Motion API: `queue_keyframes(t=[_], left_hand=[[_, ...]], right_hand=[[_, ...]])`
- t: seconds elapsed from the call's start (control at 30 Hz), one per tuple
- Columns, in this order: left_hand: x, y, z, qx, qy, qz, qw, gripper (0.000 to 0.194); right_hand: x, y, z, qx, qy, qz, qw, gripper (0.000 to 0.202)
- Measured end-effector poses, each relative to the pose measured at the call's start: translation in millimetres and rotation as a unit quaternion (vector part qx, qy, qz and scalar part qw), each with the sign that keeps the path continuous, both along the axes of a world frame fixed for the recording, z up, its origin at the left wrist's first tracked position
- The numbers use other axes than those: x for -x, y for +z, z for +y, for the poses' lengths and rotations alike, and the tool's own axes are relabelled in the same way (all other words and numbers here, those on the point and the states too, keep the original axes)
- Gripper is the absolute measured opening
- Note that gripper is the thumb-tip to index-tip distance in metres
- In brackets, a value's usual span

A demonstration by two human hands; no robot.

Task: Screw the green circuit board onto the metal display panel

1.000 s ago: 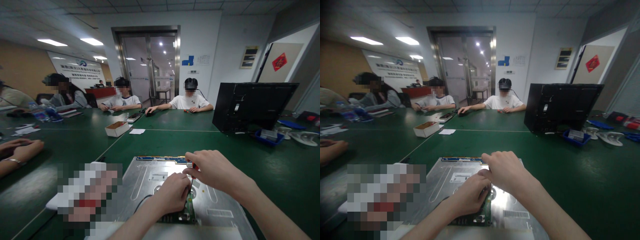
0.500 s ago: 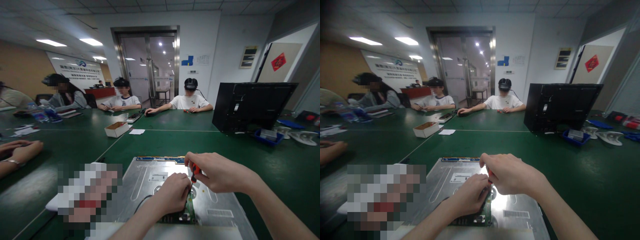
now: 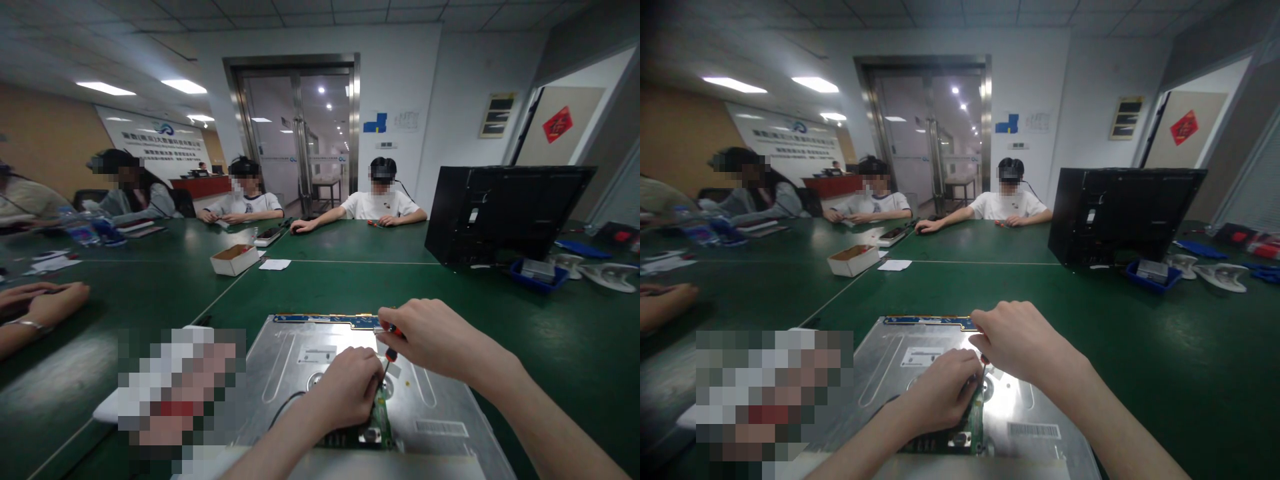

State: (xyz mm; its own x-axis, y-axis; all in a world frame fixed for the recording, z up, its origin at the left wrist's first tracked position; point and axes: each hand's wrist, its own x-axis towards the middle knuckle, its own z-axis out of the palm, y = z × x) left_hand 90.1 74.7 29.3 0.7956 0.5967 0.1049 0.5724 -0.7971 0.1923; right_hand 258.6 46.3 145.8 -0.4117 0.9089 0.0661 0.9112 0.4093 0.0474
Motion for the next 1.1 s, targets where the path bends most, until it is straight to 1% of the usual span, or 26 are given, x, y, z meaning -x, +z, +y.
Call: queue_keyframes(t=[0.1,0.2,0.3,0.37,0.47,0.53,0.6,0.63,0.77,0.8,0.87,0.93,1.0,1.03,1.1], left_hand=[[-0.2,-1.0,1.0,0.010,-0.001,-0.002,1.000,0.010],[-0.2,-1.8,1.5,0.018,-0.001,-0.013,1.000,0.012],[0.0,-2.2,1.3,0.018,0.001,-0.015,1.000,0.012],[0.0,-2.3,1.0,0.019,0.000,-0.018,1.000,0.013],[0.0,-2.6,1.0,0.015,-0.004,-0.022,1.000,0.014],[0.0,-2.6,1.4,0.012,-0.003,-0.020,1.000,0.012],[0.0,-2.2,1.7,0.011,-0.002,-0.016,1.000,0.011],[0.0,-1.9,1.8,0.012,-0.001,-0.015,1.000,0.011],[0.0,-1.8,0.6,0.018,-0.002,-0.024,1.000,0.012],[0.1,-2.5,0.2,0.020,-0.004,-0.028,0.999,0.012],[0.7,-4.9,0.0,0.025,-0.005,-0.036,0.999,0.013],[2.3,-6.9,1.6,0.034,-0.007,-0.055,0.998,0.014],[5.0,-4.9,4.8,0.044,-0.002,-0.094,0.995,0.019],[6.4,-1.1,6.4,0.047,0.002,-0.125,0.991,0.023],[9.1,13.4,7.4,0.050,0.013,-0.211,0.976,0.028]], right_hand=[[-2.7,-1.2,-1.0,0.014,0.016,0.031,0.999,0.005],[-6.4,-1.1,-2.8,0.037,0.061,0.079,0.994,0.015],[-8.2,-0.3,-5.1,0.045,0.088,0.088,0.991,0.020],[-6.6,0.5,-5.8,0.041,0.077,0.078,0.993,0.019],[-1.4,1.2,-4.9,0.029,0.036,0.049,0.998,0.016],[1.7,1.0,-3.2,0.016,0.018,0.026,0.999,0.021],[3.2,0.3,-1.5,0.007,0.017,0.013,1.000,0.027],[3.3,-0.2,-0.7,0.005,0.019,0.011,1.000,0.027],[1.1,-1.3,0.4,0.010,0.016,0.022,1.000,0.009],[0.3,-1.4,0.2,0.015,0.016,0.030,0.999,0.007],[-1.5,-1.5,-0.2,0.022,0.027,0.050,0.998,0.011],[-3.0,-1.7,-0.4,0.024,0.042,0.065,0.997,0.014],[-4.0,-2.1,-0.2,0.027,0.048,0.073,0.996,0.012],[-4.3,-2.1,0.1,0.028,0.047,0.075,0.996,0.011],[-4.8,-1.7,0.5,0.031,0.044,0.075,0.996,0.008]])
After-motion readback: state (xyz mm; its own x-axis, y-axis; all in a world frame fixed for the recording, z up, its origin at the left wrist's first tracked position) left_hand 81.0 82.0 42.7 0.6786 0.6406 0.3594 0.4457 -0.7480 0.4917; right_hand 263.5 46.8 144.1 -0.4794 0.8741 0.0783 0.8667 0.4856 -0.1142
